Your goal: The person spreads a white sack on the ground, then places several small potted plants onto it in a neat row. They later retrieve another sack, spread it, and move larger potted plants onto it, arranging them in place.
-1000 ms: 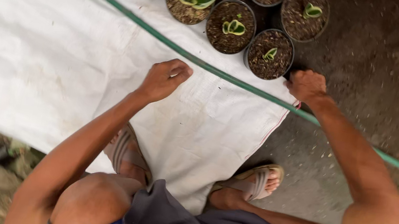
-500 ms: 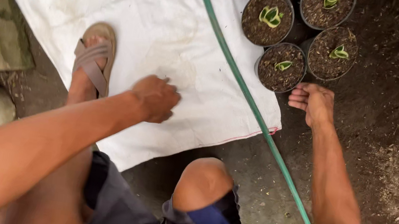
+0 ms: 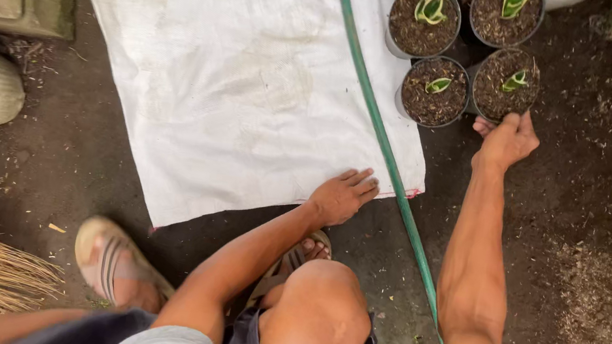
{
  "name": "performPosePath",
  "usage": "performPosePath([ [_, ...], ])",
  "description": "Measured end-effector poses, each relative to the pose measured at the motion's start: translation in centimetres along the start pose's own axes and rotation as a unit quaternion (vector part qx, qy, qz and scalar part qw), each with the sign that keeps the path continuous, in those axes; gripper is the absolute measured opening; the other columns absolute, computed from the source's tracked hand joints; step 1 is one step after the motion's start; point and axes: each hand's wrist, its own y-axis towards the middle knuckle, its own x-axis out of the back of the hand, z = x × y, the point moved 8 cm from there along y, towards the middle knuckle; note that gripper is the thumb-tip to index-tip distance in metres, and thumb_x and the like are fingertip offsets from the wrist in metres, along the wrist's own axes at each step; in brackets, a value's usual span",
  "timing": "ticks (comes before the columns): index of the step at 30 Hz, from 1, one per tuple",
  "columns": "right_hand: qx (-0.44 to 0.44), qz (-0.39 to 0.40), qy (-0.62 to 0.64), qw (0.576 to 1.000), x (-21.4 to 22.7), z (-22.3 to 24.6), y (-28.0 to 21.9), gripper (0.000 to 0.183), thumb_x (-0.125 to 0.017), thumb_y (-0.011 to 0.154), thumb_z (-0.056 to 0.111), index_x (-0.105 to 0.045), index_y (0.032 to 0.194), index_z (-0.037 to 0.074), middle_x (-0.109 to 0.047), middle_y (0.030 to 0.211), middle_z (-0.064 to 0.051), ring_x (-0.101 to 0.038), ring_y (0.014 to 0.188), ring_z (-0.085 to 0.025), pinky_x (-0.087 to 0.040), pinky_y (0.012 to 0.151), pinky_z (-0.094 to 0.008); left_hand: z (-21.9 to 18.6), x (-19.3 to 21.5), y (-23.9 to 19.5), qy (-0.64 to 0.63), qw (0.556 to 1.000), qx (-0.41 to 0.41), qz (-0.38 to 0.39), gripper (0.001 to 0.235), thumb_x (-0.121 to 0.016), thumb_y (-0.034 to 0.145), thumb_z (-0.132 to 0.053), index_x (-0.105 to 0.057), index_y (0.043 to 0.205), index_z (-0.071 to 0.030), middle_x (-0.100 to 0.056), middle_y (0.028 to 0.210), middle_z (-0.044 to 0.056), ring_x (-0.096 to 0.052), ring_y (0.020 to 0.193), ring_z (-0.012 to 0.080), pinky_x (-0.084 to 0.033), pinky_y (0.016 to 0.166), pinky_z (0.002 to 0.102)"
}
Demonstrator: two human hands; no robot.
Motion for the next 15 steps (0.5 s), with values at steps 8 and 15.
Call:
performPosePath([
  [8, -0.052, -0.013, -0.083, 0.995, 2.6, -4.7, -4.0, 0.041, -0.051, 0.105, 0.021, -0.068, 0.127, -0.009, -0.07, 0.097, -0.02, -0.068, 0.073, -0.027, -0.055, 0.062, -0.04, 0.9, -2.1, -1.0, -0.041, 0.993, 0.03, -0.106, 0.047, -0.065, 0.086, -0.014, -0.063, 0.133, -0.012, -0.056, 0.15, 0.0, -0.044, 0.146, 0.0186, -0.033, 0.123, 0.04],
  [15, 0.305, 0.109, -0.533, 0.782, -0.6, -5.8, -14.9, 0.024, -0.078, 0.092, 0.02, -0.075, 0.11, 0.004, -0.07, 0.098, -0.015, -0.063, 0.096, -0.039, -0.05, 0.086, -0.051, 0.5, -2.8, -1.2, -0.048, 0.993, 0.041, -0.1, 0.044, -0.062, 0.087, -0.015, -0.066, 0.131, -0.012, -0.057, 0.15, -0.001, -0.046, 0.145, 0.0162, -0.03, 0.124, 0.039],
])
